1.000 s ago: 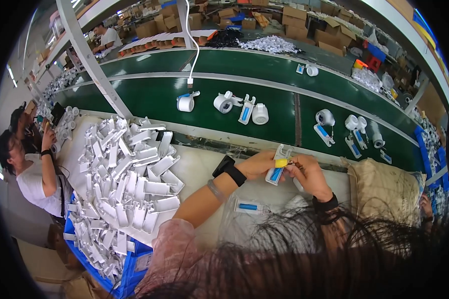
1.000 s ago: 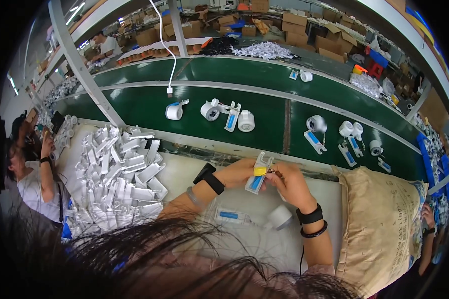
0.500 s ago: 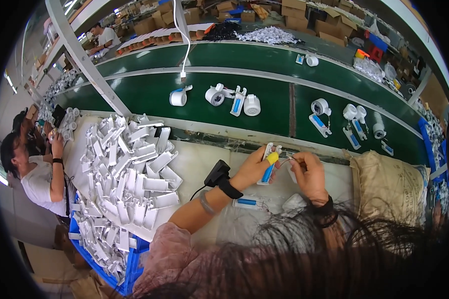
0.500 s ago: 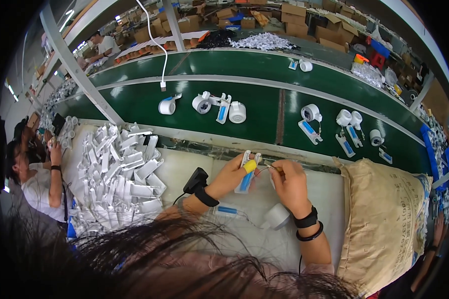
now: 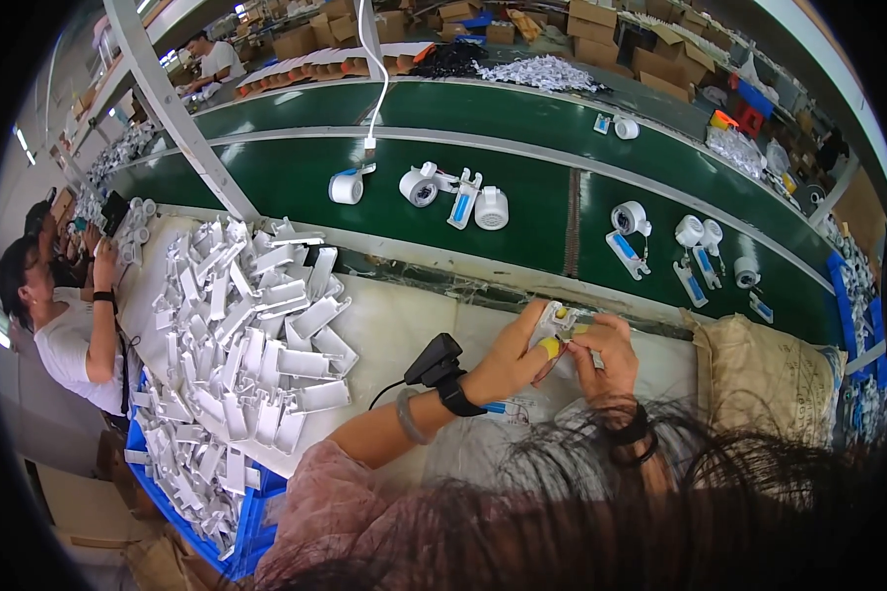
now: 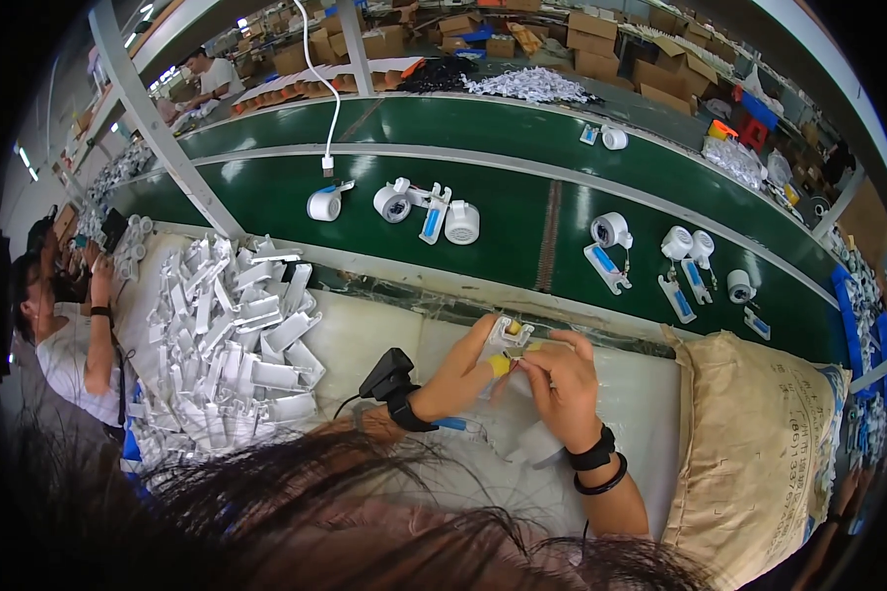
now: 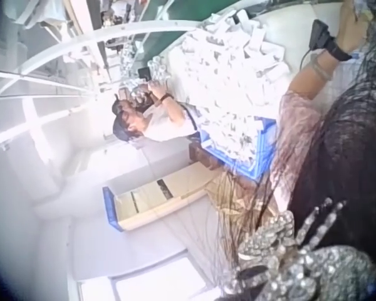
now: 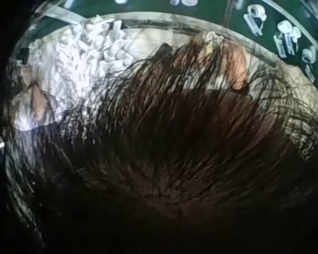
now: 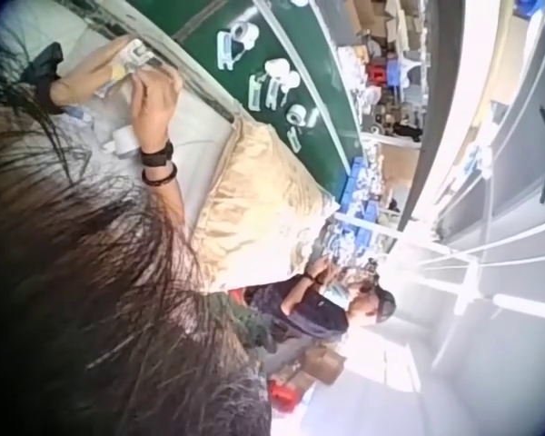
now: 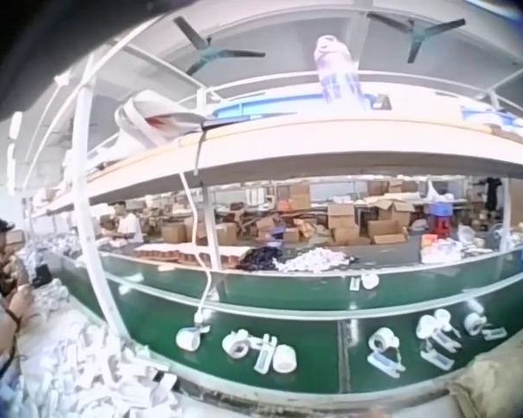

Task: Assembling small white and yellow electronic components on a factory assembly line.

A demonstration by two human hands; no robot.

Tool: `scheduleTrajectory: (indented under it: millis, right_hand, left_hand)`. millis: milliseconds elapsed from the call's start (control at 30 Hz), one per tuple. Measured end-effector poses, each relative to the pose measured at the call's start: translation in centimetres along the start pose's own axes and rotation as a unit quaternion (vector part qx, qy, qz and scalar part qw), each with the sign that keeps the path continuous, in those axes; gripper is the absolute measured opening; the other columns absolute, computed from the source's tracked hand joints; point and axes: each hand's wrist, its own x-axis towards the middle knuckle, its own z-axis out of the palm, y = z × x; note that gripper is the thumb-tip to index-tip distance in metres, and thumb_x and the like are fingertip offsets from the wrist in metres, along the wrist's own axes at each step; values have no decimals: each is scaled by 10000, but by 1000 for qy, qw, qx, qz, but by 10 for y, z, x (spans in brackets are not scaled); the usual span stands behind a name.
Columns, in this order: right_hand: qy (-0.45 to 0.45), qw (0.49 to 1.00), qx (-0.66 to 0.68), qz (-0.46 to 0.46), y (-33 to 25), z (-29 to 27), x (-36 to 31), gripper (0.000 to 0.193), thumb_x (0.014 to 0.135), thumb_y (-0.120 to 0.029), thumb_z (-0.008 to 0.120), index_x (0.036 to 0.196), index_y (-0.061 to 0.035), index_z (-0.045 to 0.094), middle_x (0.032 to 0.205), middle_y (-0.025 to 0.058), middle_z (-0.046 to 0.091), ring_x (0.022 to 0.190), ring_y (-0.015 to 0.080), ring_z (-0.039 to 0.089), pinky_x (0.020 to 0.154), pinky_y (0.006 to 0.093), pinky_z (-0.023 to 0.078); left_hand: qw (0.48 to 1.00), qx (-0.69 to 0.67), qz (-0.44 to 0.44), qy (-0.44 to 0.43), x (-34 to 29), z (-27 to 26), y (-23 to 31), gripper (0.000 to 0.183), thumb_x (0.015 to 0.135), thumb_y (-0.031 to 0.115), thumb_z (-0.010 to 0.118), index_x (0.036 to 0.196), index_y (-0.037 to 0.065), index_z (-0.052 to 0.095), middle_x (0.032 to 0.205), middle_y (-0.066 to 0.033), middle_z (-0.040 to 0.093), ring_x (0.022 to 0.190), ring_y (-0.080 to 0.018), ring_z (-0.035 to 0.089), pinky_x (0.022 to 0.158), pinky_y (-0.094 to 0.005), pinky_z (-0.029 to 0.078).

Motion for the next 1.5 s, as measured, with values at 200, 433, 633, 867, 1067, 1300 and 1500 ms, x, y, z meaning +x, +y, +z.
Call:
scheduleTrajectory:
  millis: [200,433,633,867,1067,1300,1500]
  right_hand:
    - [21,999,-16,-23,2,-1,-2,248,715,28,769,914,-82,670,906,89,626,985,331,584,889,437,473]
    - [19,1000,-4,-11,3,1,-1,259,701,33,776,908,-84,675,908,88,615,989,336,574,904,444,464]
    - [9,1000,2,-21,3,0,0,242,714,27,764,905,-85,667,859,77,616,923,309,584,935,456,454]
    - [26,999,-7,-25,0,2,1,200,737,25,734,893,-67,648,848,85,611,874,302,589,943,471,450]
    - [40,998,-22,-37,-4,2,5,201,725,45,733,880,-55,654,808,69,623,783,249,596,915,463,457]
    - [10,999,-16,-33,3,-1,-1,190,760,43,701,911,-62,652,867,100,598,898,319,583,918,462,453]
    - [47,997,-24,-49,-5,-1,5,239,703,62,726,900,-59,663,823,61,607,786,248,593,922,476,455]
  left_hand:
    - [996,70,-38,-29,-3,-1,11,413,876,68,497,1279,21,419,855,-105,575,618,-123,542,546,-294,452]
    - [995,101,-8,-1,-5,1,13,424,848,62,506,1264,8,444,1014,-193,620,901,-314,612,816,-369,479]
    - [989,148,27,-4,-4,1,16,419,850,68,514,1259,6,451,1026,-197,616,900,-322,612,805,-363,479]
    - [975,177,135,-16,-1,-4,-1,417,891,117,570,1271,-5,449,1042,-184,612,911,-306,606,814,-364,477]
    - [975,184,124,4,-5,3,-5,407,924,144,569,1281,-6,444,1078,-196,601,948,-340,601,834,-372,470]
    - [988,154,8,-12,-6,4,3,383,950,144,527,1293,-2,439,1097,-211,598,987,-387,596,854,-397,473]
    - [974,206,95,-4,-5,1,-1,486,948,198,567,1354,-6,395,1158,-223,583,1032,-386,590,886,-392,466]
